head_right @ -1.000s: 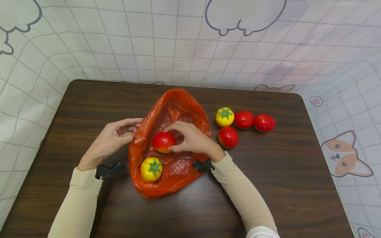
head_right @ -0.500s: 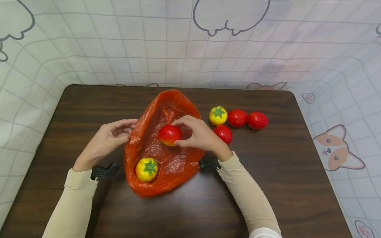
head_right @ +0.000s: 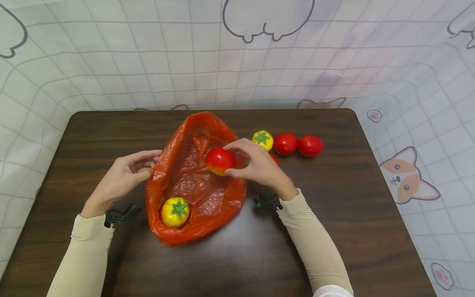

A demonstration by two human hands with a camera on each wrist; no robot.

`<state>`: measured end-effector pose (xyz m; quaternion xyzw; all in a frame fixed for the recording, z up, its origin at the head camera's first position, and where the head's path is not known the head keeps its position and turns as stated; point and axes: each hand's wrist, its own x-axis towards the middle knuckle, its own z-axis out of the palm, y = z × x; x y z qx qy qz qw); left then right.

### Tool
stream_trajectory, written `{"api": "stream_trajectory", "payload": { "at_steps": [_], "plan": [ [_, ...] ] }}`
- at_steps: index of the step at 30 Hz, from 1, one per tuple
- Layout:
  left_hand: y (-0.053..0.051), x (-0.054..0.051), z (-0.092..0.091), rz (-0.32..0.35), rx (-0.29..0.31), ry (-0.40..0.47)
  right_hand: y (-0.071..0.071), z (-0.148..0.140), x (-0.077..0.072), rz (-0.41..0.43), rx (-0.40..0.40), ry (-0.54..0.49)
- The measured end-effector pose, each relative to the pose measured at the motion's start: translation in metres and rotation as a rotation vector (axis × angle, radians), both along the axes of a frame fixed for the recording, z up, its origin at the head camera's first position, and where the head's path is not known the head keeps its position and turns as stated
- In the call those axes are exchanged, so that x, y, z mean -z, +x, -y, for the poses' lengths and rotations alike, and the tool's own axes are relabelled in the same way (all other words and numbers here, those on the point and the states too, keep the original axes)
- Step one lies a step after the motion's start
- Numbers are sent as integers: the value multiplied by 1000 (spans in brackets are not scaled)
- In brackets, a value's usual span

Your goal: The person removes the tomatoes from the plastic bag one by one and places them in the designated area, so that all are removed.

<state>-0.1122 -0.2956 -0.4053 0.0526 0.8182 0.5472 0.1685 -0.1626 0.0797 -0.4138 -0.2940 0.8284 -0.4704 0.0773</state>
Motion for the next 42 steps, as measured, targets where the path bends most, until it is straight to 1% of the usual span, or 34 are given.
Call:
{"api": "stream_trajectory", "payload": {
  "at_steps": [8, 15, 19, 23, 27, 37, 42],
  "plan": [
    [0, 0, -1, -8, 0, -25, 5, -25, 0, 24, 106, -34],
    [1, 0, -1, -22, 8, -35, 9, -47, 2, 10, 189, -75],
    [0, 1, 0, -25, 9, -45, 13, -57, 3, 8, 241, -78],
    [1, 1, -1, -23, -3, -33, 16, -67, 4, 16, 287, -79],
    [1, 1, -2, -27, 6, -29, 18, -80, 7, 16, 330, -86],
    [3, 1, 2, -45, 11, -19, 25, -103, 13, -5, 414, -89],
    [3, 1, 2, -36, 6, -35, 28, -112, 16, -13, 436, -77]
  ]
}}
